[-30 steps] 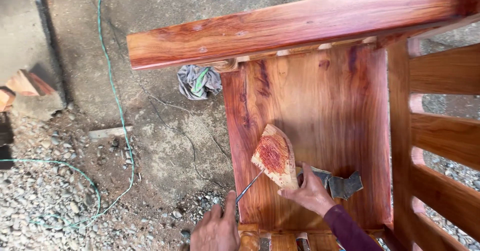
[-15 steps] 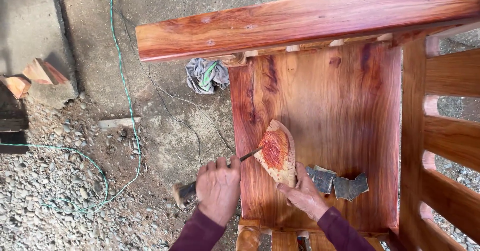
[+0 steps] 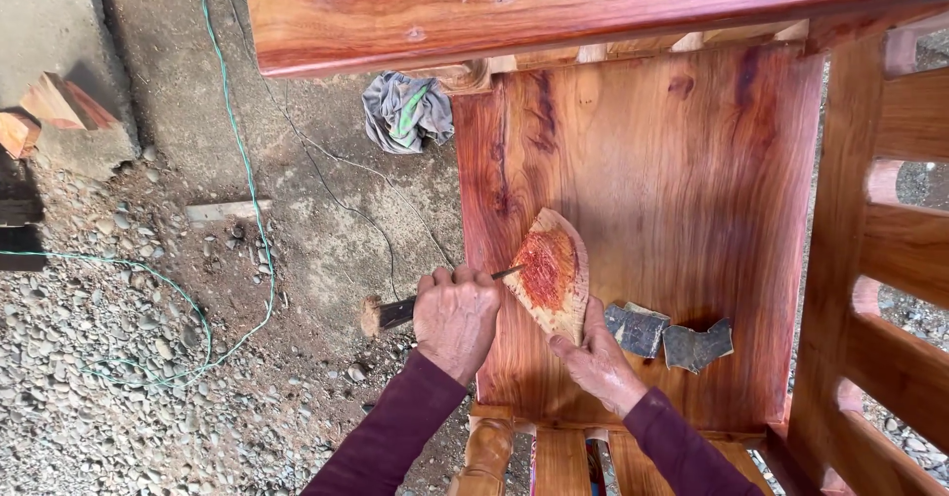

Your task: Scraping and cleaning the joints and surface of a wooden chair using a tool.

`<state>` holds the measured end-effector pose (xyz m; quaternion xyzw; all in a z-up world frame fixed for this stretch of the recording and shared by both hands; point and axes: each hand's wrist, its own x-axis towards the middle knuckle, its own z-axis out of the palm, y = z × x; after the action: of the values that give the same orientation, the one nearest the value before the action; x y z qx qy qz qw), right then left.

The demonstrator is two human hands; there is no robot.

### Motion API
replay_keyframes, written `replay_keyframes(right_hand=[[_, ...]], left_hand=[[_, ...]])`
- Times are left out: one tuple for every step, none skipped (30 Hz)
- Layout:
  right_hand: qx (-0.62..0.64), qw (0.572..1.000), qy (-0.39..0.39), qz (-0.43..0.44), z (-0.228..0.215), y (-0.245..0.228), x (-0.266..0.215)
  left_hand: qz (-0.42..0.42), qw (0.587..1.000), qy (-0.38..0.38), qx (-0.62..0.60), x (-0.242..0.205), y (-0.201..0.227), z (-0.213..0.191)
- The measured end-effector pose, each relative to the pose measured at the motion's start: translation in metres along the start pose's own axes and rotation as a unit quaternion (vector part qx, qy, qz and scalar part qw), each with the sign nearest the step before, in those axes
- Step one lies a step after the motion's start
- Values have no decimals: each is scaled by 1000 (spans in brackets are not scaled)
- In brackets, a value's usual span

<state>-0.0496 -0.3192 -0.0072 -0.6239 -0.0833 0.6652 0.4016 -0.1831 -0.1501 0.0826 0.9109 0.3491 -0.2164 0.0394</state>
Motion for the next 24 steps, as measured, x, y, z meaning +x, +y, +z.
replay_keyframes(right_hand=[[0, 1000, 0, 1, 0, 0, -1], [1, 1000, -1, 3, 0, 0, -1], [1, 1000, -2, 4, -1, 0, -2], [2, 1000, -2, 4, -1, 1, -1], [-1, 1000, 3, 8, -1, 2, 0], [-4, 1000, 9, 11, -2, 4, 1], [-5, 1000, 9, 12, -3, 5, 1], [-8, 1000, 16, 19, -4, 6, 1], [-11, 999, 22, 27, -5, 8, 2], [-11, 999, 22, 28, -5, 5, 2], [-8, 999, 25, 41, -6, 3, 2], [-5, 998, 28, 55, -7, 2, 2], [-5, 998, 29, 56, -7, 4, 3], [-4, 998, 31, 55, -7, 6, 4], [-3, 998, 33, 56, -7, 9, 4], [-3, 998, 33, 57, -6, 11, 4], [-9, 998, 34, 43, -5, 12, 4], [-16, 999, 35, 30, -4, 14, 3], [-16, 999, 35, 29, -3, 11, 2], [-19, 999, 35, 25, -1, 8, 2], [-22, 999, 35, 22, 1, 6, 1], [-22, 999, 35, 22, 1, 8, 1], [-22, 999, 35, 14, 1, 10, 1], [-22, 999, 35, 6, 1, 12, 2]], left_hand=[[0, 1000, -1, 0, 3, -1, -1], [1, 1000, 3, 7, 6, -2, -2], [2, 1000, 8, 14, 9, -3, -3], [2, 1000, 7, 14, 10, -3, -3], [6, 1000, 4, 9, 13, -2, -3], [9, 1000, 1, 3, 16, -1, -4], [10, 1000, 1, 3, 16, 0, -2], [14, 1000, 9, -3, 17, 1, -1], [18, 1000, 18, -9, 18, 2, 0], [17, 1000, 17, -10, 18, 3, -1], [19, 999, 25, -12, 18, 4, -1], [21, 999, 33, -14, 19, 5, -2], [22, 999, 32, -15, 20, 6, -3], [22, 999, 36, -10, 21, 6, -5], [23, 999, 40, -5, 22, 7, -7], [23, 999, 38, -6, 23, 8, -7], [23, 999, 39, 4, 24, 10, -8], [23, 999, 40, 15, 26, 11, -10], [23, 999, 41, 15, 26, 12, -11], [22, 999, 42, 20, 27, 13, -12], [21, 999, 43, 25, 27, 15, -13], [21, 999, 43, 25, 27, 16, -14], [26, 998, 47, 24, 27, 17, -15], [32, 998, 50, 22, 26, 18, -15]])
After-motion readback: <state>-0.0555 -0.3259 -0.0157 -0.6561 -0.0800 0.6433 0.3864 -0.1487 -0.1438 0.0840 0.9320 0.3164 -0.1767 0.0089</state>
